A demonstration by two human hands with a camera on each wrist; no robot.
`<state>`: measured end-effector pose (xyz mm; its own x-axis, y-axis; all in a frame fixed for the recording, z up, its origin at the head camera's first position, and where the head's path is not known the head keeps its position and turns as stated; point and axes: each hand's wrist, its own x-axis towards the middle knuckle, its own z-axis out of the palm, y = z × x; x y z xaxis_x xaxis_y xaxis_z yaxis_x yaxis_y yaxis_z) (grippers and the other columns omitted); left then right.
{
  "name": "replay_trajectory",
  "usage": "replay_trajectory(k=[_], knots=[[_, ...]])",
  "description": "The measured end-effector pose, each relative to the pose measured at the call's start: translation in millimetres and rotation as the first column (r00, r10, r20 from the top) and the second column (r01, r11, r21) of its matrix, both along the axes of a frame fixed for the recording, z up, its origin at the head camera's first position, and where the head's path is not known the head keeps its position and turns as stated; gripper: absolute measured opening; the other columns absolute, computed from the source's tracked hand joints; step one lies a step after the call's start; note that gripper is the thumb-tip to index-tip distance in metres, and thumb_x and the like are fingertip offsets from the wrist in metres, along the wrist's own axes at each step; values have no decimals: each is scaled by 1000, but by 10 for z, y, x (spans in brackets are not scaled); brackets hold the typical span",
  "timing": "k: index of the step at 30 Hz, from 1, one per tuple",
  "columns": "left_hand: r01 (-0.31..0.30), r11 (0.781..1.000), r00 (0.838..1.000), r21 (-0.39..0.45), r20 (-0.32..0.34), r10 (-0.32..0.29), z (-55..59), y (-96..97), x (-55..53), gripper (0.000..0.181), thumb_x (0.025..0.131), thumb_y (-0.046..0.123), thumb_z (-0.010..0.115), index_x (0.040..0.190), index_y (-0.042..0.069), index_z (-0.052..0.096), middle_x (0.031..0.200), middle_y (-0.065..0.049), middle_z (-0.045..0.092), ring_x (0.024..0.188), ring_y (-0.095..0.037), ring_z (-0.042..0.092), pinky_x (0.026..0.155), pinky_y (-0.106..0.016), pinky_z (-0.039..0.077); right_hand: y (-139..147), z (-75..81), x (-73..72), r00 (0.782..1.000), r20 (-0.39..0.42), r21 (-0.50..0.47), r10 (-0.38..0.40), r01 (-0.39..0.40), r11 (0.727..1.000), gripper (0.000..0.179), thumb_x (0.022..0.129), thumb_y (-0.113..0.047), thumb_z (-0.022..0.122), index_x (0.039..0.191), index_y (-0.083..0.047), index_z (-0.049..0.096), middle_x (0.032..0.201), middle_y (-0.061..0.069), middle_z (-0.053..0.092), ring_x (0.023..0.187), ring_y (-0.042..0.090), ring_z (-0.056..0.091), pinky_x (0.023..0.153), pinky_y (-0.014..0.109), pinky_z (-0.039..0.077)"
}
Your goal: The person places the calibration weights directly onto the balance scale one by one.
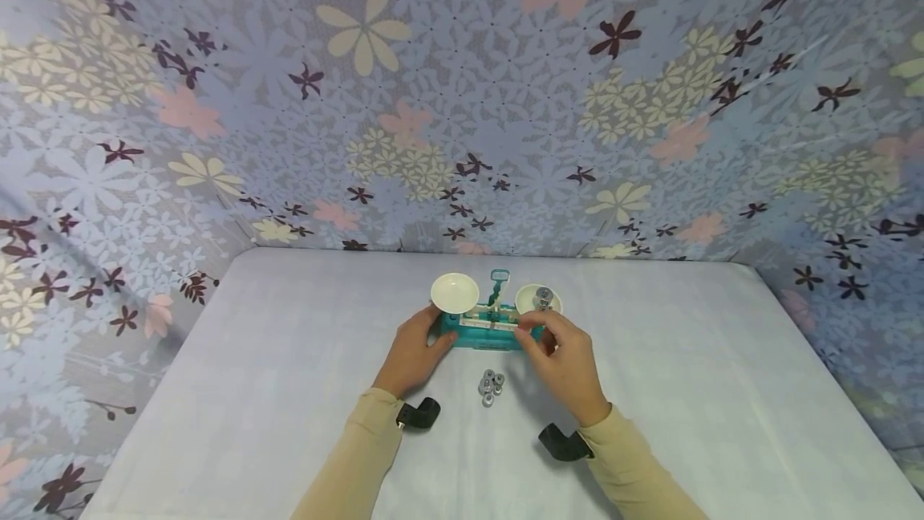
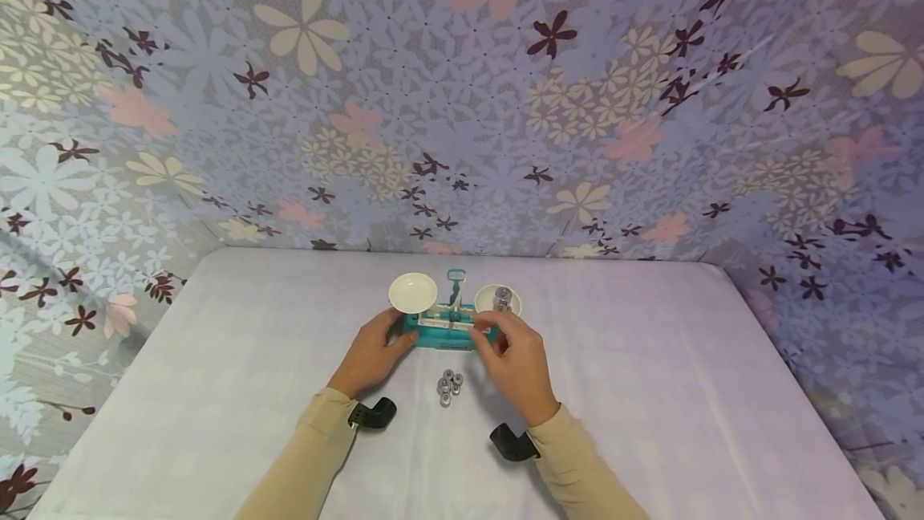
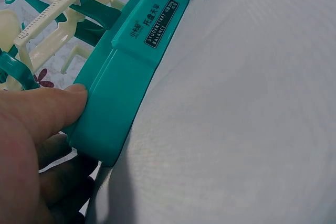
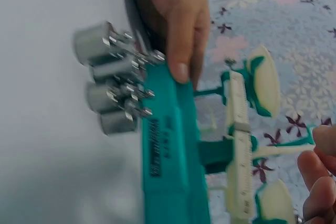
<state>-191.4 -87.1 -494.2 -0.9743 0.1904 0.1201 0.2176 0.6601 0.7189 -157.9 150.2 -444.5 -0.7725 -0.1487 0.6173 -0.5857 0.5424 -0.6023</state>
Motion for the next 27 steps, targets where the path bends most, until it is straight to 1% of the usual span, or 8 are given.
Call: replay_trajectory(k=[2,4,7,12,14,19,23,27], knots=[[-2,1000,1000,-2,4,2,9,1,4,61,92,36,56,142,6,36,142,-9,41,131,-22,37,109,-37,30,-35,-26,18,1000,11,9,25,-25,1000,18,83,-14,71,100,-13,67,83,-6,61,51,3,37,43,17,34],[1,1000,1000,-2,1,-1,18,2,8,61,92,35,56,142,6,36,142,-9,41,131,-22,37,109,-37,30,-62,-56,32,999,23,29,32,-33,999,19,82,-15,71,101,-13,67,82,-7,60,52,1,37,42,17,34],[0,1000,1000,-11,6,0,27,2,9,61,92,35,56,142,7,36,143,-8,40,132,-21,36,110,-36,30,-85,-109,43,998,56,31,34,-36,999,18,82,-15,71,100,-12,67,76,-9,57,51,0,36,42,17,34],[7,1000,1000,-8,4,-7,29,-1,10,61,92,35,55,142,6,35,143,-10,40,131,-23,37,109,-38,30,-101,-160,45,994,110,34,26,-30,999,17,83,-17,71,98,-12,68,67,-12,48,50,1,37,42,19,35],[12,1000,1000,-5,-4,-12,28,-2,12,61,92,35,56,142,4,36,142,-12,41,131,-25,37,109,-40,31,-101,-165,44,992,122,29,28,-32,999,16,83,-18,71,98,-12,68,66,-12,47,50,2,37,41,19,34],[9,1000,1000,-8,-9,-9,21,-7,16,61,92,35,55,141,5,36,142,-11,41,131,-23,37,109,-38,30,-96,-178,42,989,145,15,35,-38,999,15,84,-19,70,98,-13,68,62,-7,45,48,3,37,40,19,33],[4,1000,1000,-9,0,-4,26,-5,20,61,92,36,55,142,6,36,143,-10,40,132,-22,36,110,-37,30,-90,-189,41,981,189,2,47,-48,999,15,84,-20,69,98,-13,69,57,-9,42,46,4,36,38,20,33],[3,1000,1000,-16,0,-3,36,3,19,61,92,35,56,142,5,35,143,-10,40,132,-23,36,109,-38,30,-74,-211,37,965,253,-16,69,-67,998,15,85,-20,69,98,-12,69,54,-11,42,44,5,36,37,21,33]])
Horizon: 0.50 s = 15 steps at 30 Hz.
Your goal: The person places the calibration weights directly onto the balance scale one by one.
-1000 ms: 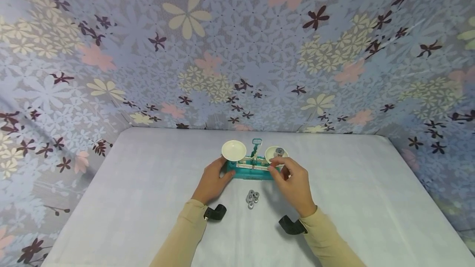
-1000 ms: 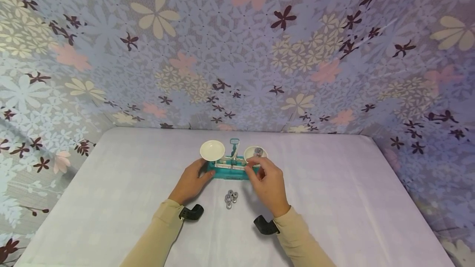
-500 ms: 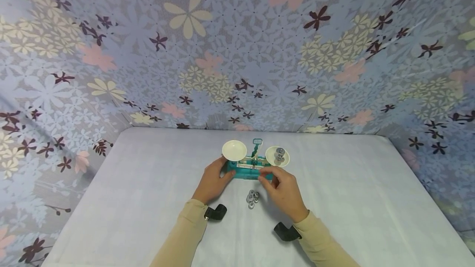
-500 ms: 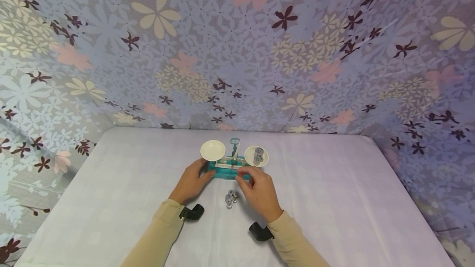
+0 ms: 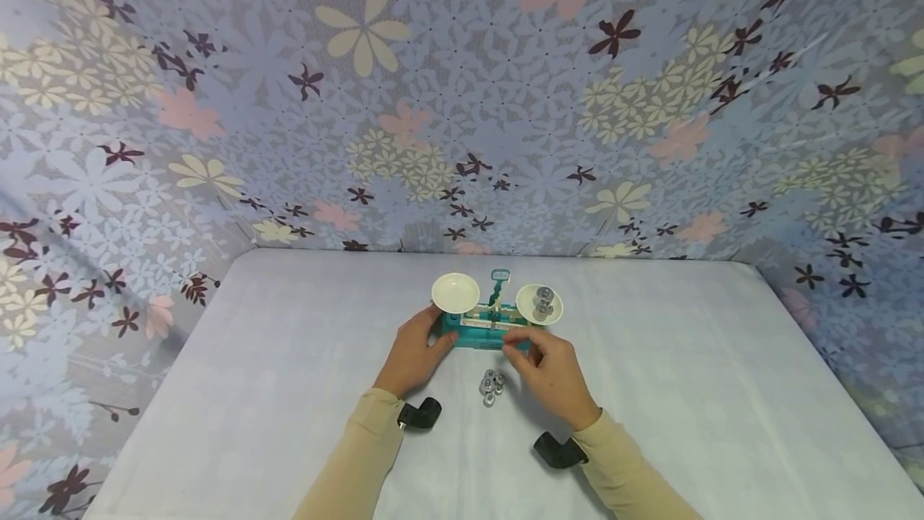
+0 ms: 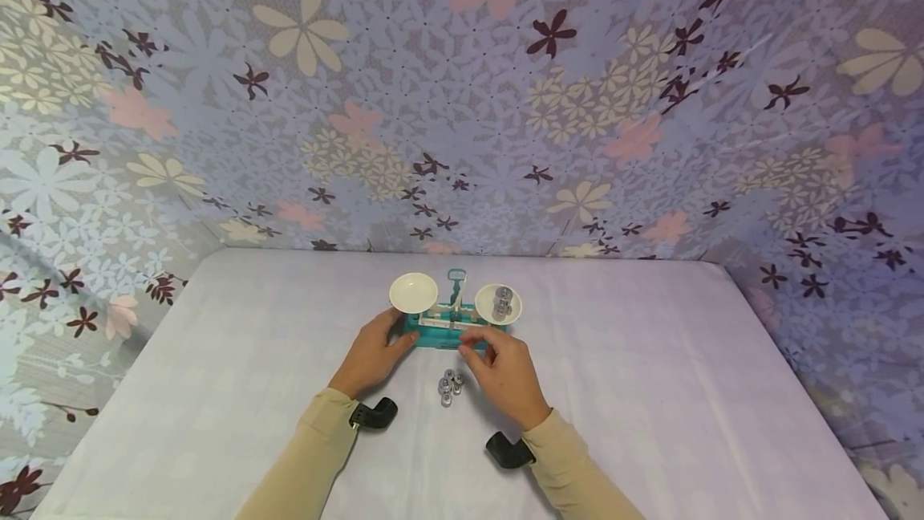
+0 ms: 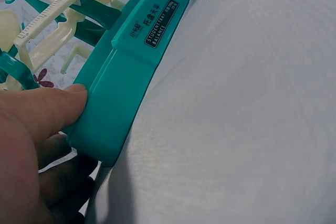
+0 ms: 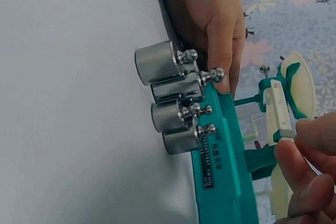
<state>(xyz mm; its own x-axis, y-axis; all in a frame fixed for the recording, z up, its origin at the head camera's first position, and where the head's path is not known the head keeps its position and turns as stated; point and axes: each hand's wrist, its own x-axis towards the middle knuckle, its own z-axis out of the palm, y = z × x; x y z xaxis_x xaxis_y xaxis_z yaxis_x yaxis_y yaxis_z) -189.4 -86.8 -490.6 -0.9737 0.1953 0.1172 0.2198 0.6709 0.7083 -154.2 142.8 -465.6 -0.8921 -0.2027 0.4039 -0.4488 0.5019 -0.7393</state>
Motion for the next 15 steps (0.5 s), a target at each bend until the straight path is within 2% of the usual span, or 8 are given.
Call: replay_trajectory(k=[7,11,15], knots=[[-7,1000,1000,-9,3,7,0,7,-6,61,92,35,56,142,6,36,143,-10,40,132,-23,36,110,-39,30,38,-59,-27,994,107,-26,36,-33,999,15,86,-25,67,97,-15,69,53,-7,44,44,6,38,37,21,34],[-4,1000,1000,-10,-2,4,-13,1,-12,61,92,36,55,142,6,36,143,-10,40,132,-23,36,109,-39,30,59,-77,-36,985,143,-41,94,-89,995,16,86,-26,67,97,-14,69,54,-6,47,44,7,38,38,22,35],[-1,1000,1000,-4,-7,1,-37,-5,-24,61,92,36,55,142,6,36,143,-10,40,132,-23,36,110,-38,30,70,-96,-44,976,162,-29,146,-143,989,12,85,-20,68,95,-13,69,54,-5,47,45,6,39,40,22,36]])
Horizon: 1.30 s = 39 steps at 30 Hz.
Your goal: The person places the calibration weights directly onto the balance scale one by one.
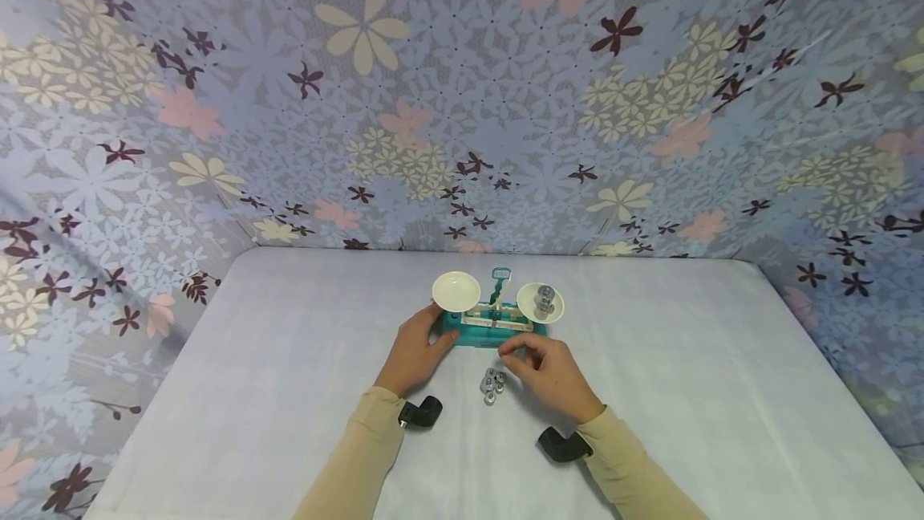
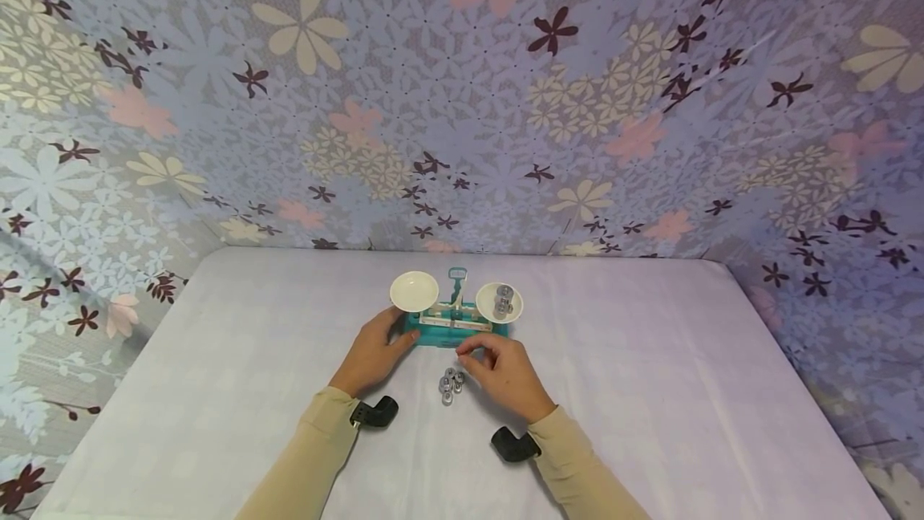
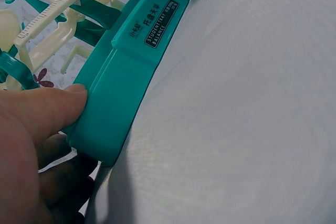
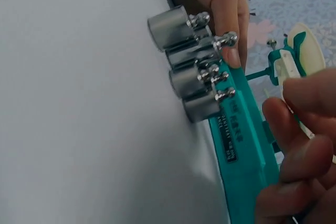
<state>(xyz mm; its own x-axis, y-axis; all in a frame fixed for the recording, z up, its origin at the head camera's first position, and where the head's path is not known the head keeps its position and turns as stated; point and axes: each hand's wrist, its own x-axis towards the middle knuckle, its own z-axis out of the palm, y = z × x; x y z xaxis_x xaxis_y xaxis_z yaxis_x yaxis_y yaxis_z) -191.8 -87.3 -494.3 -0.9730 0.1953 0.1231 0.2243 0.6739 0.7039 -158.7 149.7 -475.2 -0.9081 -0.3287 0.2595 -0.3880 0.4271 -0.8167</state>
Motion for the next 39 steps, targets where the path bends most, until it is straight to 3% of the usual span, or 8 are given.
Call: replay_trajectory(k=[10,19,31,39], knots=[[-1,1000,1000,-6,-8,1,4,4,1,61,92,36,55,141,6,36,142,-10,41,131,-23,37,109,-38,30,31,-40,0,984,43,28,174,-175,984,10,84,-15,69,92,-21,67,81,-7,59,52,10,43,45,23,40],[-4,1000,1000,-3,-14,4,11,10,7,61,92,36,56,141,6,37,142,-10,42,131,-23,37,109,-38,30,27,198,74,954,13,3,298,-298,954,11,81,-3,69,92,-7,68,96,9,64,53,14,43,45,23,40],[1,1000,1000,-6,-18,-2,-7,-1,-8,62,92,36,56,142,6,36,142,-10,41,131,-24,37,109,-38,30,39,212,61,935,35,14,353,-354,935,14,80,-3,70,93,-8,68,98,9,64,53,13,44,45,23,41],[4,1000,1000,-3,-26,-5,-11,6,-11,61,92,34,56,141,5,37,142,-11,41,131,-24,38,109,-39,31,38,226,69,940,59,48,336,-339,939,12,81,-5,70,92,-9,69,100,8,64,55,13,45,47,22,42]])
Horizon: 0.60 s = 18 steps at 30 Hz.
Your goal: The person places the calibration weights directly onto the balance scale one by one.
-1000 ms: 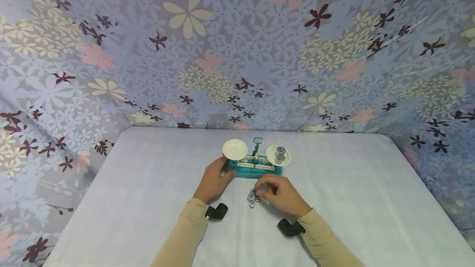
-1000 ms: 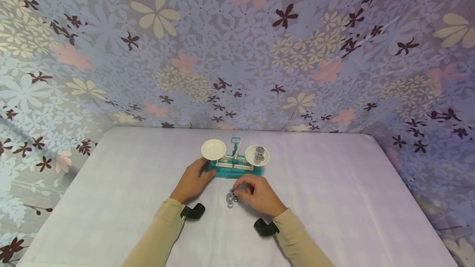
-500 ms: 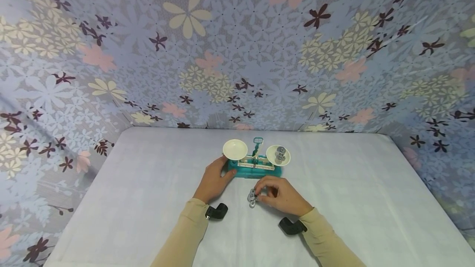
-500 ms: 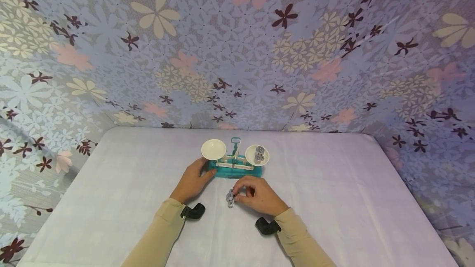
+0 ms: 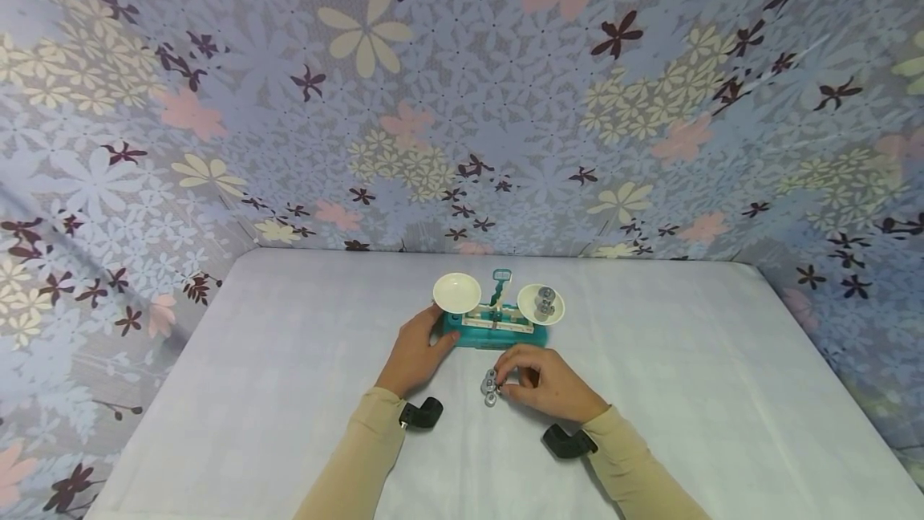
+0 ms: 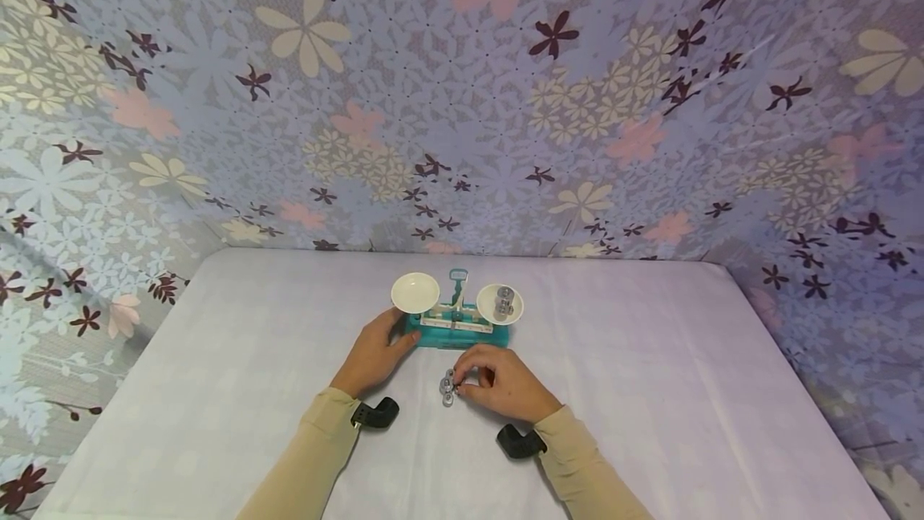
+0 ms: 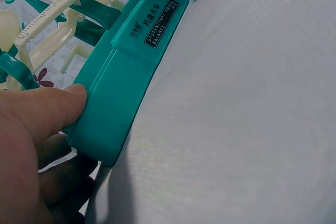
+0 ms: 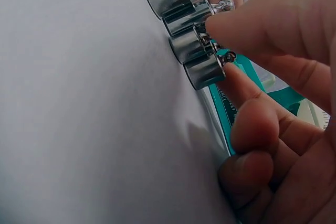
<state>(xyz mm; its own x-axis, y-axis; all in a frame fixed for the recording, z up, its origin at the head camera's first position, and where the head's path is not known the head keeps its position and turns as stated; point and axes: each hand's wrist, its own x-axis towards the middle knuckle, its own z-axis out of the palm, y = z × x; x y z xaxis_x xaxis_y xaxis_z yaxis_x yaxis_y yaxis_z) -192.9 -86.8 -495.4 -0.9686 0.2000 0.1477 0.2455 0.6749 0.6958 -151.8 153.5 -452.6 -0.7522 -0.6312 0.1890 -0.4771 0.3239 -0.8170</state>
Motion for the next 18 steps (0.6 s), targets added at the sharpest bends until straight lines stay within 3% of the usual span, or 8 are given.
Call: replay_trajectory(k=[5,11,18], knots=[[2,1000,1000,2,0,-2,8,2,3,60,92,33,57,141,5,37,142,-11,42,131,-24,37,109,-38,31,10,-113,-26,999,9,27,-32,32,999,11,81,-6,70,90,-13,70,102,5,63,56,12,45,47,23,42],[0,1000,1000,-3,13,0,20,1,7,60,92,34,56,142,6,36,142,-10,41,131,-23,37,109,-37,31,52,-300,-97,999,-34,79,-36,38,996,13,82,-15,72,89,-24,68,103,-8,62,56,7,46,47,20,43],[-9,1000,999,-8,32,10,15,4,5,60,92,35,56,142,7,36,142,-9,41,131,-22,37,109,-37,30,52,-296,-91,998,-59,94,-25,30,995,12,81,-15,72,86,-25,67,104,-8,60,55,5,47,46,20,43]])
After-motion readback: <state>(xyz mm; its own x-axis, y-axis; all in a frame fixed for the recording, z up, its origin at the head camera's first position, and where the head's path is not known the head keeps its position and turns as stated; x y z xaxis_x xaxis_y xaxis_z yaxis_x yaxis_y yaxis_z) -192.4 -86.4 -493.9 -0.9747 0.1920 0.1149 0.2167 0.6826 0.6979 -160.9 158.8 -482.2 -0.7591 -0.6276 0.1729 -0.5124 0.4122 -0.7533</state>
